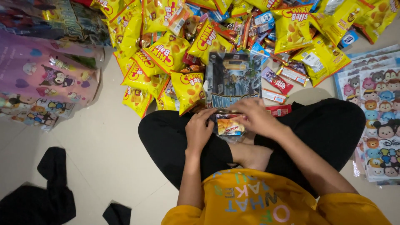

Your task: Packing small snack bags and sticker sheets into larger decorative plastic bags to create gift sets.

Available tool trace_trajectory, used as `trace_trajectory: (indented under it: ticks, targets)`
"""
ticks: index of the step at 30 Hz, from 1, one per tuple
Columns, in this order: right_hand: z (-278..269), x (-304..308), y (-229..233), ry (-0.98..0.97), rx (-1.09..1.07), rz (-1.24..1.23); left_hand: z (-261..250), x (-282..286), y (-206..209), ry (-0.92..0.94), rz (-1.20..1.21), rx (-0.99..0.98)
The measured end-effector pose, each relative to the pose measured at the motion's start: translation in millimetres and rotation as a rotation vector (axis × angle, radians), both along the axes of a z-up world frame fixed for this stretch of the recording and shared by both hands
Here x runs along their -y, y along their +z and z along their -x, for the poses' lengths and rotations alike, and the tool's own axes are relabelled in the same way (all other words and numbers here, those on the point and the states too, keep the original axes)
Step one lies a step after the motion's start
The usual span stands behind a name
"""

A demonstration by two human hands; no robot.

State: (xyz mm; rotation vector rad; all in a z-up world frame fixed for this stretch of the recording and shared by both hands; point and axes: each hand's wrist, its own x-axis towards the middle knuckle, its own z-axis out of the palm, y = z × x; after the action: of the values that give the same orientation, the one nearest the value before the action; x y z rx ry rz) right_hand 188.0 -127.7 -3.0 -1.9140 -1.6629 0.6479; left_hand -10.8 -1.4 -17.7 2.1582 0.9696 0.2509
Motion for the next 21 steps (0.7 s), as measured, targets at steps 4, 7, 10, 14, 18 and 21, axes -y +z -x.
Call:
trace_trajectory:
  ticks: [4, 7, 10, 14, 18, 21]
  targets:
    - [-72, -2, -67, -0.128, -0.079, -0.251, 0, 1, 5, -0.012, -0.022, -0.016]
    - [-134, 8, -107, -0.339, -0.047, -0.254, -1, 1, 5, -0.017, -0.029, -0.016]
    - [-188, 25, -142, -0.425, 0.190, -0.238, -3, 1, 2, -0.022, -0.067, -0.060]
    - [-221, 46, -145, -0.850, 0.244, 0.301, -5, 2, 4, -0.020, -0.062, -0.067]
    - [-226, 47, -102, -0.898, 0.242, 0.629, -10, 0, 4, -0.013, -0.055, -0.078]
    - [-240, 45, -133, -0.818, 0.308, 0.750, -14, 1, 13, -0.012, -0.039, -0.108]
